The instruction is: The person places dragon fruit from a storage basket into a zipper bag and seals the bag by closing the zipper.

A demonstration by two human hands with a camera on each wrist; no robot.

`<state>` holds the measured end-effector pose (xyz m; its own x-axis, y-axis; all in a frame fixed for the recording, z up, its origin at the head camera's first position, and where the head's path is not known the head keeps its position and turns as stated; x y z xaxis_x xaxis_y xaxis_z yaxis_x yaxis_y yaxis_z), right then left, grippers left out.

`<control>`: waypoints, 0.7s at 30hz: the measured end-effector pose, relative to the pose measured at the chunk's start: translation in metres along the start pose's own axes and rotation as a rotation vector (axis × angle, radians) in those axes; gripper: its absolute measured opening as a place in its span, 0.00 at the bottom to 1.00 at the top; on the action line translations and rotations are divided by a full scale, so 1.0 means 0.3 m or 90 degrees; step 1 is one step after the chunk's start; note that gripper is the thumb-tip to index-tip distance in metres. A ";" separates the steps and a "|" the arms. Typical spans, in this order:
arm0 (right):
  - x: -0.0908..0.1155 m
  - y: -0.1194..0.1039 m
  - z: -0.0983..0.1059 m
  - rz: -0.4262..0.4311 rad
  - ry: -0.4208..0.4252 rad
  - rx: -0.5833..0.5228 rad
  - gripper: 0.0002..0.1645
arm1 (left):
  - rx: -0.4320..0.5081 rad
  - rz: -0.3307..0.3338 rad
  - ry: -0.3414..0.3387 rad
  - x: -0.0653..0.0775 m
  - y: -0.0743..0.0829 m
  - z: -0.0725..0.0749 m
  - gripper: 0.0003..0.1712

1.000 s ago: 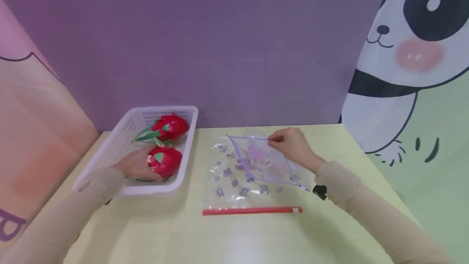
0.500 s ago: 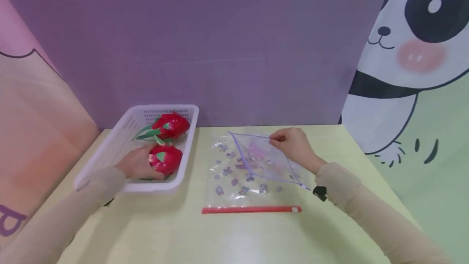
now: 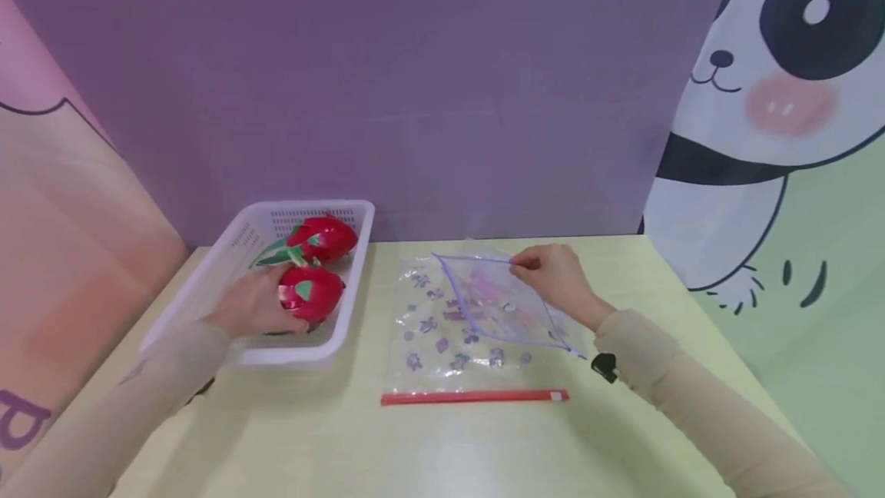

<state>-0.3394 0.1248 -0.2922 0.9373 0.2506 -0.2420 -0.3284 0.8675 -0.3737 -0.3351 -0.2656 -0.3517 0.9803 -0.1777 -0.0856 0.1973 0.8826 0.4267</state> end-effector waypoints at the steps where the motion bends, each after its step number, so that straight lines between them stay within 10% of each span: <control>1: 0.000 0.000 0.001 0.001 0.001 0.001 0.10 | -0.007 -0.004 0.017 0.003 0.011 0.013 0.58; 21: 0.003 -0.005 0.001 0.015 -0.002 -0.004 0.10 | 0.059 -0.046 0.138 0.104 0.193 0.157 0.54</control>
<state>-0.3380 0.1237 -0.2917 0.9295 0.2723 -0.2487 -0.3515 0.8582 -0.3740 -0.2930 -0.2404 -0.2872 0.9427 -0.1325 -0.3061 0.2758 0.8256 0.4922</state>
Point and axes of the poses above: each hand's wrist, its own x-axis away from the middle knuckle, its own z-axis out of the back of the hand, y = z × x, the point moved 10 cm from there along -x, towards the middle knuckle, and after that the axes turned 13 degrees about x, right-handed, at the moved point
